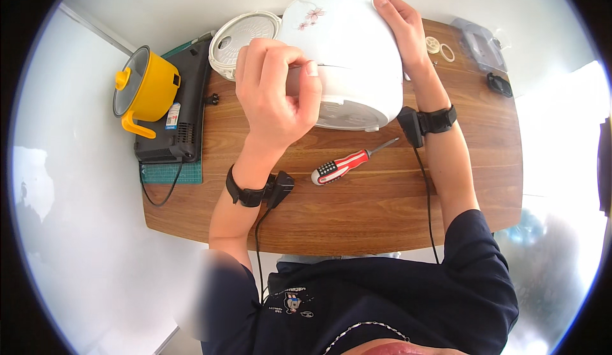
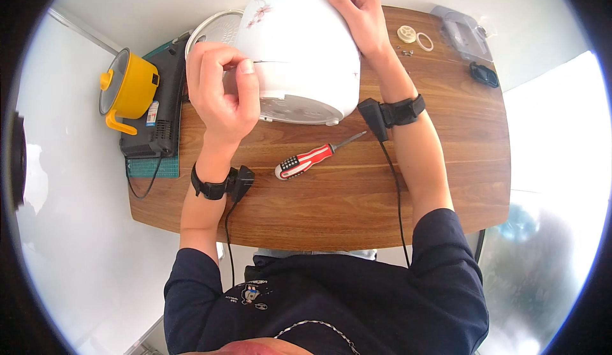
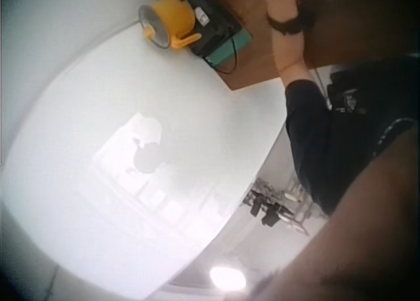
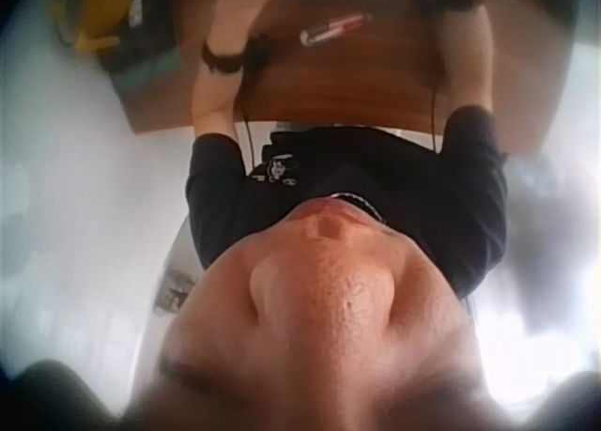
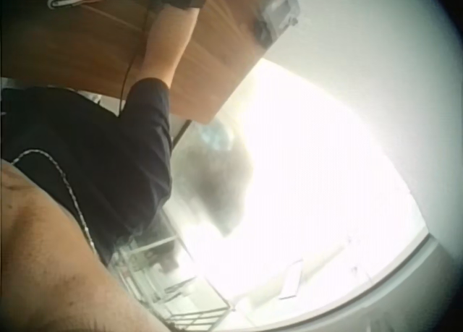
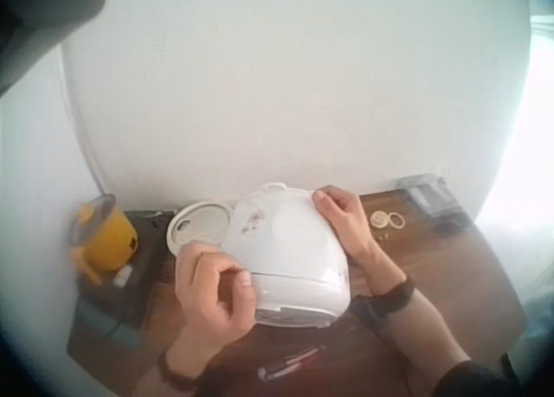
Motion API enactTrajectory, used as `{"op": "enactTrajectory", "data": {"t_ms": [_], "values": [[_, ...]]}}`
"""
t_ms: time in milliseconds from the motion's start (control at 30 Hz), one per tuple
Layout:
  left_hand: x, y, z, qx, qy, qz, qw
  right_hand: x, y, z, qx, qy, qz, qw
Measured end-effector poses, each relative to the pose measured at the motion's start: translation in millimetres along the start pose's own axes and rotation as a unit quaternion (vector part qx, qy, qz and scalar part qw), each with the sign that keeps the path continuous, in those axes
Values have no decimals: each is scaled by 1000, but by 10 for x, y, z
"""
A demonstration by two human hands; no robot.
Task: The person disassembles a white rice cooker on a wooden table. They use a screwdriver to remove screws from the lid and base, then separate the plastic components and expose the internal heating element and wiring.
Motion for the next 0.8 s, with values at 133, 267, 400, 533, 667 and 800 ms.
{"op": "enactTrajectory", "data": {"t_ms": [133,267,400,533,667,800], "values": [[73,29,-58,-16,-16,-3,1000,37,36,-9,-17,12,-2,1000],[89,18,-104,-38,-26,-25,999,-39,28,47,-19,21,-19,999],[119,36,-101,-47,-43,-43,997,79,3,-1,-37,5,-19,999],[89,9,-112,-52,-55,-53,996,121,2,19,-34,12,-42,998],[112,6,-118,-43,-48,-55,996,110,12,48,-37,5,-50,998],[145,11,-128,-43,-41,-76,995,116,21,12,-57,3,-53,997]]}}
Point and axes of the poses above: each hand's wrist, its own y-axis away from the middle knuckle, its own z-axis out of the back of the hand, x = y × z, the point moved 1 cm from there along -y, towards the middle knuckle, and after that the axes turned 9 degrees about z, right-handed, at the moved point
